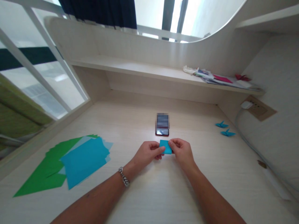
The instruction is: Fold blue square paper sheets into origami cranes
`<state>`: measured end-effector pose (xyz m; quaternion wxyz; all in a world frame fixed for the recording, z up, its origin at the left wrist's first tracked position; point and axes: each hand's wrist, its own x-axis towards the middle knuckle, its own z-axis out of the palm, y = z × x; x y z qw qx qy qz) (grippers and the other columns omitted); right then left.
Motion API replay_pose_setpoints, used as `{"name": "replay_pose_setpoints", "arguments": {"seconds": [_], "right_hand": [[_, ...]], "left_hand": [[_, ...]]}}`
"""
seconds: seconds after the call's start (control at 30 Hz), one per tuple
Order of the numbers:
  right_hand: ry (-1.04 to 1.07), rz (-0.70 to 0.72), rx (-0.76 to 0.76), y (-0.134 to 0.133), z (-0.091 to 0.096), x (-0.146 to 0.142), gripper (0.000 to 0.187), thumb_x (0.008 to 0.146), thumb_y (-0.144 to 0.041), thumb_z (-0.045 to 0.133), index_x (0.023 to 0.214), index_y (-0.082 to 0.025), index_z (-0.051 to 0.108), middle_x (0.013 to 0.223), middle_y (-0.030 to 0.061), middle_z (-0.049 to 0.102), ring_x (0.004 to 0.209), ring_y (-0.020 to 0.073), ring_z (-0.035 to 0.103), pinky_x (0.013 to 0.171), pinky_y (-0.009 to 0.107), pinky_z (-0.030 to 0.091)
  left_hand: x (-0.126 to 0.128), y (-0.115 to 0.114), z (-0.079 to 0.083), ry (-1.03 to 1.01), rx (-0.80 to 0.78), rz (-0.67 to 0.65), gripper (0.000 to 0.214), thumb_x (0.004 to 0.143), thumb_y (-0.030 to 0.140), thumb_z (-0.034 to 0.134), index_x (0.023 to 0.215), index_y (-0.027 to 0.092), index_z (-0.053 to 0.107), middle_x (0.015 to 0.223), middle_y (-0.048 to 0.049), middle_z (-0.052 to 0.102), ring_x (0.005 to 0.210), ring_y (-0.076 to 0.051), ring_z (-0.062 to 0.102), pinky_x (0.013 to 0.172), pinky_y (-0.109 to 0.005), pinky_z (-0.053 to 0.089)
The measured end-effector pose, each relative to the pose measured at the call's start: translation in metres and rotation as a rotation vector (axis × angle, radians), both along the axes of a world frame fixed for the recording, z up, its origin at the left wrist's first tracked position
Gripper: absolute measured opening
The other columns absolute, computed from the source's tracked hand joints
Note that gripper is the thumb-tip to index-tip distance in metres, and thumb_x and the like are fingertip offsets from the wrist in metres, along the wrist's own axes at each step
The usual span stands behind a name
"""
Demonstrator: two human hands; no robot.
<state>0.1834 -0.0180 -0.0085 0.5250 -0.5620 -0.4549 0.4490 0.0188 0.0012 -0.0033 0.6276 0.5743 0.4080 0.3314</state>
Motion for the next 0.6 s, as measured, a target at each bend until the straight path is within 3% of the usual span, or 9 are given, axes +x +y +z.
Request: {"name": "replay_pose_setpoints", "arguments": {"seconds": [0.1,0.27,0.4,0.6], "right_hand": [[0.053,-0.012,-0.014,0.000,0.000,-0.001,0.031,0.068,-0.044,0.070,0.076,-0.014,0.067,0.063,0.0028,0.066,0.055,0.0152,0.057,0.051,0.026,0.045],[0.238,0.052,-0.140,-0.001,0.002,-0.008,0.042,0.067,-0.047,0.072,0.092,-0.015,0.064,0.076,0.0058,0.070,0.065,0.0175,0.064,0.059,0.029,0.052],[0.228,0.118,-0.117,-0.001,0.000,-0.011,0.041,0.057,-0.040,0.079,0.085,-0.013,0.064,0.067,0.0047,0.069,0.059,0.0156,0.063,0.059,0.028,0.051],[0.157,0.116,-0.071,-0.001,0.001,-0.004,0.035,0.059,-0.035,0.078,0.083,-0.014,0.065,0.068,0.0039,0.070,0.058,0.0149,0.062,0.060,0.028,0.049]], "left_hand": [[-0.001,0.000,0.000,0.059,0.026,-0.018,0.033,0.076,0.043,0.063,0.063,0.012,0.063,0.057,-0.0037,0.063,0.050,-0.013,0.055,0.052,-0.024,0.042],[0.000,0.001,0.000,0.042,0.054,0.092,0.031,0.076,0.041,0.063,0.065,0.012,0.063,0.059,-0.0041,0.064,0.051,-0.012,0.055,0.052,-0.024,0.043],[0.001,0.001,-0.001,0.007,0.061,0.151,0.031,0.076,0.042,0.063,0.067,0.012,0.063,0.063,-0.0046,0.065,0.053,-0.013,0.056,0.052,-0.024,0.043],[0.000,0.002,-0.005,0.015,-0.020,0.051,0.031,0.075,0.043,0.064,0.072,0.011,0.064,0.066,-0.0072,0.067,0.055,-0.014,0.059,0.054,-0.026,0.046]]}}
